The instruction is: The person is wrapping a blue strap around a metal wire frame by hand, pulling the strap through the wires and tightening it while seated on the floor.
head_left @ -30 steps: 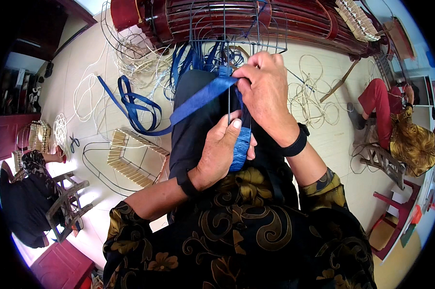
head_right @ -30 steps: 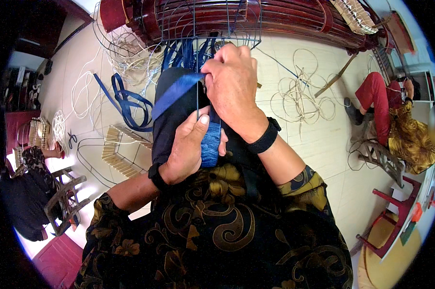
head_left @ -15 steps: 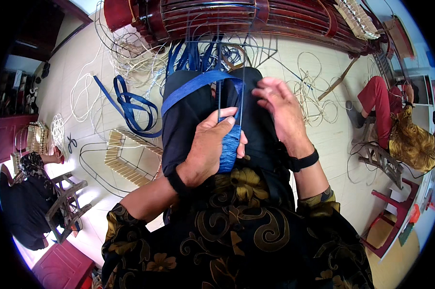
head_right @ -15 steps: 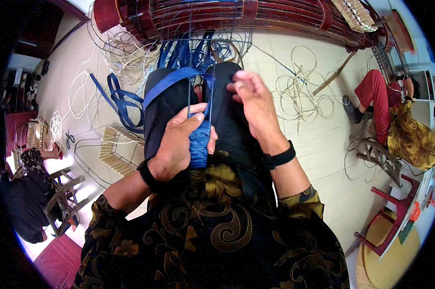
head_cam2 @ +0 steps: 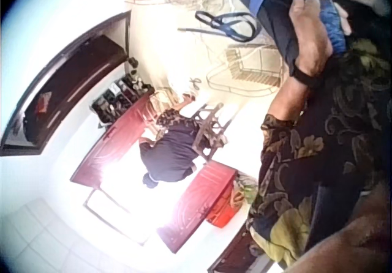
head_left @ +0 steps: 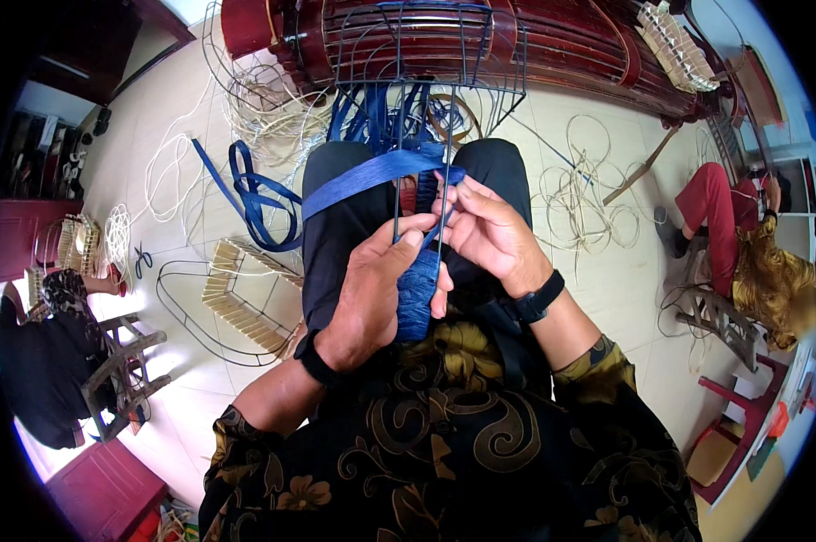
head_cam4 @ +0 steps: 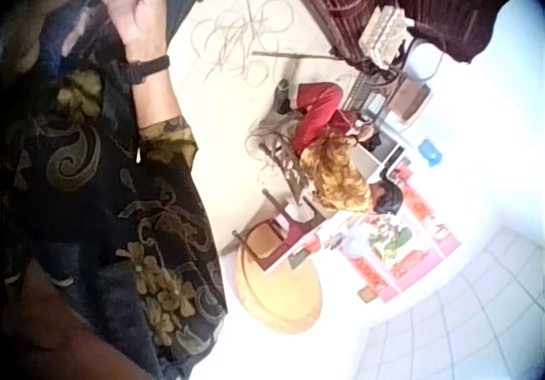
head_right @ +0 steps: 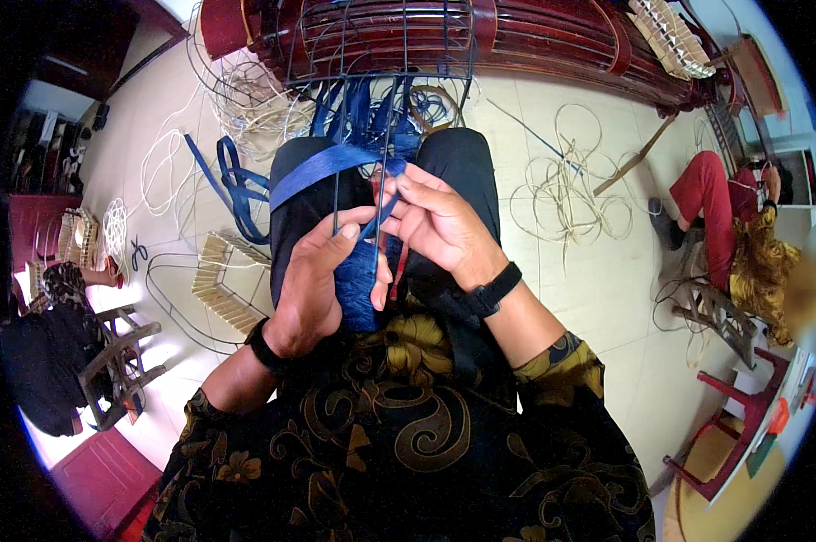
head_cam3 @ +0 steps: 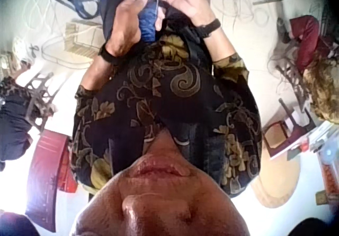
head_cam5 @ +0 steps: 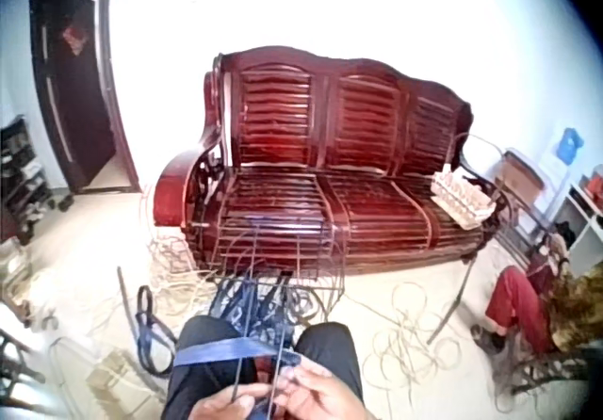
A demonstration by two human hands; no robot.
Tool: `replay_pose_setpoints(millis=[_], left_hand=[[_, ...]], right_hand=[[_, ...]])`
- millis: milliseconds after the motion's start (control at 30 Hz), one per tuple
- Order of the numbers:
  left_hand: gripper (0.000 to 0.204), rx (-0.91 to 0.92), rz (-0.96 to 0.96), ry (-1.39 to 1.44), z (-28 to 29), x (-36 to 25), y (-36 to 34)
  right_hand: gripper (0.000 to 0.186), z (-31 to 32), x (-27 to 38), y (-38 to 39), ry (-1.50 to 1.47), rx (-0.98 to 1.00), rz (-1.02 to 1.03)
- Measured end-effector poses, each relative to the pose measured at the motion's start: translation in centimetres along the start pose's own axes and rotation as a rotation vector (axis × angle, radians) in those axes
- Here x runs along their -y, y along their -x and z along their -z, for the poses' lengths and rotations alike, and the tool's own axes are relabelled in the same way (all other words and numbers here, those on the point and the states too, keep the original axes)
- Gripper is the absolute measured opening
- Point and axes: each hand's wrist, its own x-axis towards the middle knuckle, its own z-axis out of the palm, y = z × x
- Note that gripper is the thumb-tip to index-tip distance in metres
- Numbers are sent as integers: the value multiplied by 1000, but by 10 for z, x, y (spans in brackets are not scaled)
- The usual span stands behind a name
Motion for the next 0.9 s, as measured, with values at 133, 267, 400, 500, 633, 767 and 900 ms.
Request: replay_pose_setpoints(millis=[133, 267, 400, 500, 633, 767, 900], left_hand=[[38, -9, -42, 22, 2, -5, 8], [39, -51, -31, 48, 7, -13, 14], [40, -40, -28, 62, 13, -17, 16], [33, -48, -11, 94, 21, -22, 15], [27, -56, -20, 103, 26, -24, 13], [30, -37, -23, 17, 17, -15, 11], [31, 31, -31, -43, 3, -7, 9]], right_hand=[[53, 7, 1, 15, -154, 115, 94], [67, 22, 51, 40, -236, 267, 288], [74, 47, 147, 119, -102, 265, 737], [79, 76, 216, 232, 177, -301, 1299], [80, 132, 290, 440, 105, -325, 966], [68, 186, 333, 553, 137, -863, 919], [61, 171, 315, 436, 2044, -1626, 825]])
